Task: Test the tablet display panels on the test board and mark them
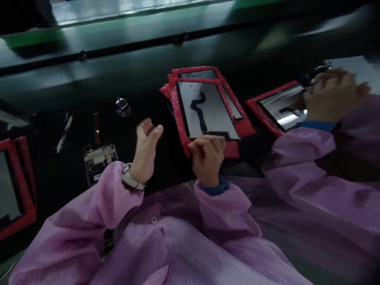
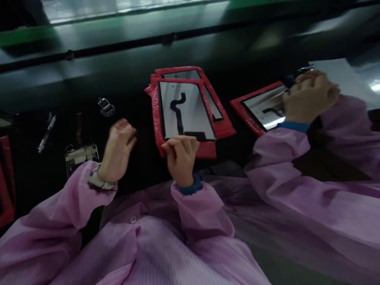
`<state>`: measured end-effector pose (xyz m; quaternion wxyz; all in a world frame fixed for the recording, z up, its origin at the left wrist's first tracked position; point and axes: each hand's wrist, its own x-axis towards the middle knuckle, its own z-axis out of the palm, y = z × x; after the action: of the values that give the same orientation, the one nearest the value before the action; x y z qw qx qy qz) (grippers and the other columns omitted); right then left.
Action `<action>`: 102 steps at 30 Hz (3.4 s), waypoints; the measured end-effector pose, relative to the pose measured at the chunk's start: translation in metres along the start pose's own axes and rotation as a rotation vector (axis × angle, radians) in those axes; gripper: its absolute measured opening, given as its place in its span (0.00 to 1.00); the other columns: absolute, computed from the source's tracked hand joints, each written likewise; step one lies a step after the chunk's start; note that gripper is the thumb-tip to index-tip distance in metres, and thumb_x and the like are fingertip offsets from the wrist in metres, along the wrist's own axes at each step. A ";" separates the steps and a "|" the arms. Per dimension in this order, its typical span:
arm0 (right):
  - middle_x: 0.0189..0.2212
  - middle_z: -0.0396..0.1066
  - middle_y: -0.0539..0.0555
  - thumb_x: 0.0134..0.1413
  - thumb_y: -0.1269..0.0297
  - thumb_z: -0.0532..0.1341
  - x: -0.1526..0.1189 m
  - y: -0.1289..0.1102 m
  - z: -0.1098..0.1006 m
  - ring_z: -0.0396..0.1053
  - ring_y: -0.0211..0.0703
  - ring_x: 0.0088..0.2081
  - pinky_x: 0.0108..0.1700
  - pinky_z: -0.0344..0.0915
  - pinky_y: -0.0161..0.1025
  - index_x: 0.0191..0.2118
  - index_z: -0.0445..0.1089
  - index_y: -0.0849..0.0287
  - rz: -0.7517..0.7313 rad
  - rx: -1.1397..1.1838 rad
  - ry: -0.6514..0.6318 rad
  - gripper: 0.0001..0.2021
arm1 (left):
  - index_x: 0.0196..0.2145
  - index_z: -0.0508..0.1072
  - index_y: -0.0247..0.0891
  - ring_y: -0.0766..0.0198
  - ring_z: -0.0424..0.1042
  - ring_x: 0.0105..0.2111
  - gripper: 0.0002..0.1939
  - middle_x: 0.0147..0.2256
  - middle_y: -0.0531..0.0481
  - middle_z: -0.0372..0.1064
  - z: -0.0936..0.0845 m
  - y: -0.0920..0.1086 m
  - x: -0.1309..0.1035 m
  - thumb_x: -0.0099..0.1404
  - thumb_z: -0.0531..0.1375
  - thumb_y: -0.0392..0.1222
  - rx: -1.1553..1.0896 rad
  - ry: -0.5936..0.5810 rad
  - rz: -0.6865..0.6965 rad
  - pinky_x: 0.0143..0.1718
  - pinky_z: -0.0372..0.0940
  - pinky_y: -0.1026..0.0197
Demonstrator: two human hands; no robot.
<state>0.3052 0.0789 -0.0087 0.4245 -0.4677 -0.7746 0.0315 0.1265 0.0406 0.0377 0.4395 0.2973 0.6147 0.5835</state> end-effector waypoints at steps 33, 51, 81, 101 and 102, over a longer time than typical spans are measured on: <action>0.69 0.53 0.74 0.63 0.43 0.60 -0.034 -0.033 0.014 0.54 0.68 0.69 0.68 0.59 0.61 0.71 0.55 0.68 -0.194 -0.030 -0.690 0.41 | 0.69 0.52 0.42 0.50 0.56 0.70 0.38 0.70 0.38 0.53 -0.067 -0.055 -0.064 0.66 0.63 0.43 0.360 0.149 0.154 0.72 0.52 0.42; 0.43 0.70 0.67 0.58 0.76 0.54 0.048 0.003 0.064 0.72 0.49 0.35 0.33 0.68 0.43 0.49 0.67 0.66 0.195 -0.116 -0.530 0.14 | 0.63 0.65 0.36 0.50 0.62 0.67 0.21 0.61 0.36 0.67 -0.062 -0.096 -0.090 0.76 0.52 0.39 1.137 0.146 0.607 0.65 0.63 0.45; 0.25 0.63 0.49 0.71 0.45 0.52 -0.052 -0.094 0.009 0.62 0.37 0.29 0.34 0.63 0.36 0.33 0.67 0.57 0.315 1.169 -0.716 0.21 | 0.31 0.63 0.40 0.62 0.57 0.23 0.19 0.22 0.53 0.58 -0.068 -0.088 -0.096 0.79 0.43 0.43 0.813 -0.039 0.997 0.26 0.55 0.58; 0.23 0.63 0.44 0.58 0.62 0.61 -0.018 -0.055 0.033 0.62 0.31 0.23 0.26 0.60 0.31 0.31 0.63 0.57 0.373 0.786 -0.420 0.08 | 0.28 0.62 0.40 0.63 0.55 0.21 0.21 0.19 0.54 0.57 -0.073 -0.087 -0.107 0.79 0.43 0.47 0.693 -0.067 0.909 0.24 0.52 0.59; 0.21 0.62 0.44 0.58 0.62 0.60 -0.020 -0.055 0.034 0.60 0.31 0.22 0.26 0.58 0.31 0.30 0.62 0.57 0.393 0.764 -0.400 0.09 | 0.28 0.62 0.40 0.63 0.55 0.21 0.21 0.19 0.53 0.57 -0.074 -0.087 -0.108 0.79 0.43 0.47 0.698 -0.067 0.908 0.24 0.52 0.59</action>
<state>0.2469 0.0447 -0.0185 0.3947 -0.4007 -0.6709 0.4832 0.1209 -0.1000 -0.0317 0.0401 0.6773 0.5674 0.4666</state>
